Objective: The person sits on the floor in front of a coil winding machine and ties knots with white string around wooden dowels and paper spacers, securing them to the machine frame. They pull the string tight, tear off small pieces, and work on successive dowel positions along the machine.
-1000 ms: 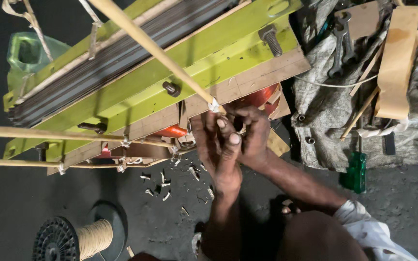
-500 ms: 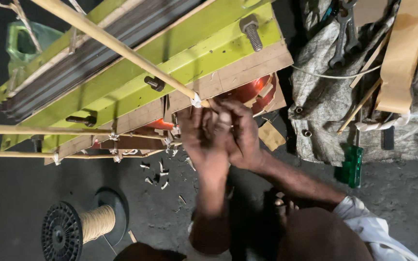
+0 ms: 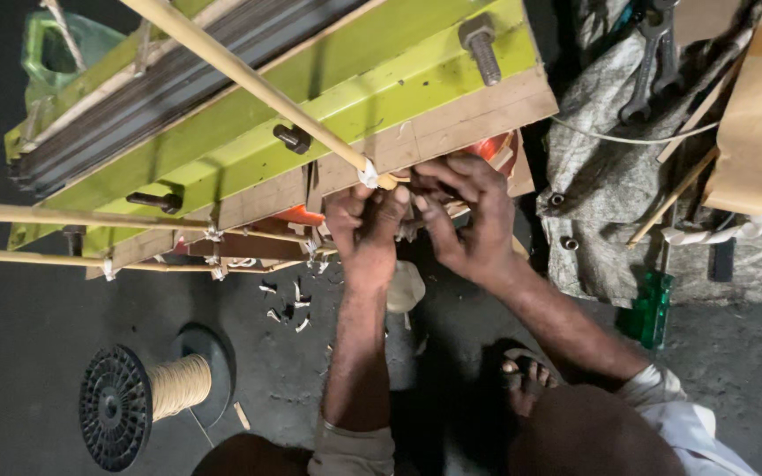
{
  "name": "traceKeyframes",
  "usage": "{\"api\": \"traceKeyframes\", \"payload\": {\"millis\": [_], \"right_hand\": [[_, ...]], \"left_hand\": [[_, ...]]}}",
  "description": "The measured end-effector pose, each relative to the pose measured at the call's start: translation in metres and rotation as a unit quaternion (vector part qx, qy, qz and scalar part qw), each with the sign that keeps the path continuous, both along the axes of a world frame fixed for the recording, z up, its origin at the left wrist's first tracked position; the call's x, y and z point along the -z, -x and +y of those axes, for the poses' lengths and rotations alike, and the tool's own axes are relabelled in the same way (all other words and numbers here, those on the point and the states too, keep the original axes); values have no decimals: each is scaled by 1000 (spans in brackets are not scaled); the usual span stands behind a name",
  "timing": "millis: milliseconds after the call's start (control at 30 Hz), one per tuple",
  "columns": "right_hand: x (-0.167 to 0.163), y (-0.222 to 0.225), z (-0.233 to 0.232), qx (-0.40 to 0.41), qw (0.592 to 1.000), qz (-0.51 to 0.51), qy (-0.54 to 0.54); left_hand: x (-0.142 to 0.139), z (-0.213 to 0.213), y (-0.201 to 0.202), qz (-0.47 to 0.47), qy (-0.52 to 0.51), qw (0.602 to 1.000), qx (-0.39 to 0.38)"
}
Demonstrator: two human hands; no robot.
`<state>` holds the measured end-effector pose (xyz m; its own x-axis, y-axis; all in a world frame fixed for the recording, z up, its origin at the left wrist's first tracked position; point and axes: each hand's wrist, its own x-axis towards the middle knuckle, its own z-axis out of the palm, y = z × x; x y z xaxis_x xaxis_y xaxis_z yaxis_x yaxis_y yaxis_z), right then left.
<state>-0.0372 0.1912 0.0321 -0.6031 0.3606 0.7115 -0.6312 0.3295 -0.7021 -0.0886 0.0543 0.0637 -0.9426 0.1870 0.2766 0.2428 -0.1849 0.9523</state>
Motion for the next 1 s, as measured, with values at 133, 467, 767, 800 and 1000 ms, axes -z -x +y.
{"api": "traceKeyframes", "payload": {"millis": [133, 467, 767, 800, 1000], "right_hand": [[-24, 11, 9, 32, 998, -4, -45], [-25, 23, 15, 33, 996, -33, -76], [8, 28, -1, -5, 999, 20, 37], [9, 28, -1, -20, 998, 19, 56], [10, 18, 8, 17, 1000, -11, -5]], "left_hand": [[-7, -1, 3, 36, 9, 999, 40], [13, 8, 3, 37, -134, 988, 69], [-17, 20, -23, 120, 6, 982, -148], [-19, 19, -22, 142, 44, 980, -132], [-2, 19, -12, 119, 52, 989, -64]]}}
